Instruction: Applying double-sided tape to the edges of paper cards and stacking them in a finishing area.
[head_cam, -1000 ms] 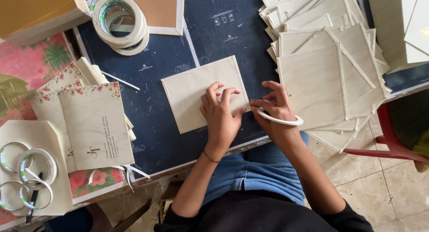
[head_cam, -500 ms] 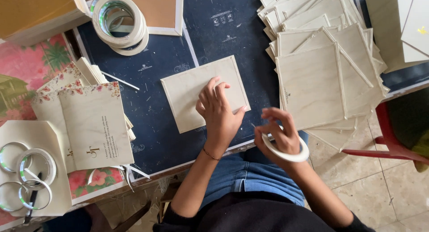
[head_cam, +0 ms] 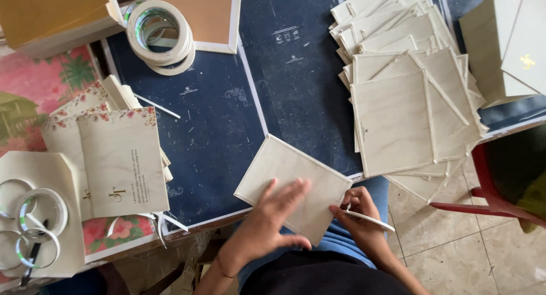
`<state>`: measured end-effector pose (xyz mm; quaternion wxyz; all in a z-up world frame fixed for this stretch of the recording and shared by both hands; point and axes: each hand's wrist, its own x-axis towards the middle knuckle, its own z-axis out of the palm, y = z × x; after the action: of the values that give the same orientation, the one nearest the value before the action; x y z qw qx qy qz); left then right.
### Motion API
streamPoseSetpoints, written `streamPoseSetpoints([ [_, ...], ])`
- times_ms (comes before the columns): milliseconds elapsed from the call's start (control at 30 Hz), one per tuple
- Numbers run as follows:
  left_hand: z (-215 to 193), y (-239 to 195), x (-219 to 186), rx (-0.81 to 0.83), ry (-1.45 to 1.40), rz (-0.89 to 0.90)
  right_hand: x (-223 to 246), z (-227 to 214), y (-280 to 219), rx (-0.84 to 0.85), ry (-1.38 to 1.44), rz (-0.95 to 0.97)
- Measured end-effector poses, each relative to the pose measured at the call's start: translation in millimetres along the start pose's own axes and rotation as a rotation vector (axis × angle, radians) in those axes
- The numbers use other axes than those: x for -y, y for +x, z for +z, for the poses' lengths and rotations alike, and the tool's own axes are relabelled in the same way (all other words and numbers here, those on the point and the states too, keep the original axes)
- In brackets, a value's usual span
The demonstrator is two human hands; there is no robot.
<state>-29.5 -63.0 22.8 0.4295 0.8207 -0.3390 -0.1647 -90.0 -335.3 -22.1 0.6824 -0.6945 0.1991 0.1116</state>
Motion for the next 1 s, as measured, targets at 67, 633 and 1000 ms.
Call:
streamPoseSetpoints([
  [67,-44,-2,2,-0.265,0.081,-0.082,-12,-15,12,-0.029,-0.024,-0.191],
  [633,-108,-50,-11,-0.828,0.632,-0.687,105,-108,53,-0.333,-0.758,-0.197],
  [1000,-10,47,79,-0.86,0.023,-0.461,117,0,58,-0.136,-0.587,-0.751],
])
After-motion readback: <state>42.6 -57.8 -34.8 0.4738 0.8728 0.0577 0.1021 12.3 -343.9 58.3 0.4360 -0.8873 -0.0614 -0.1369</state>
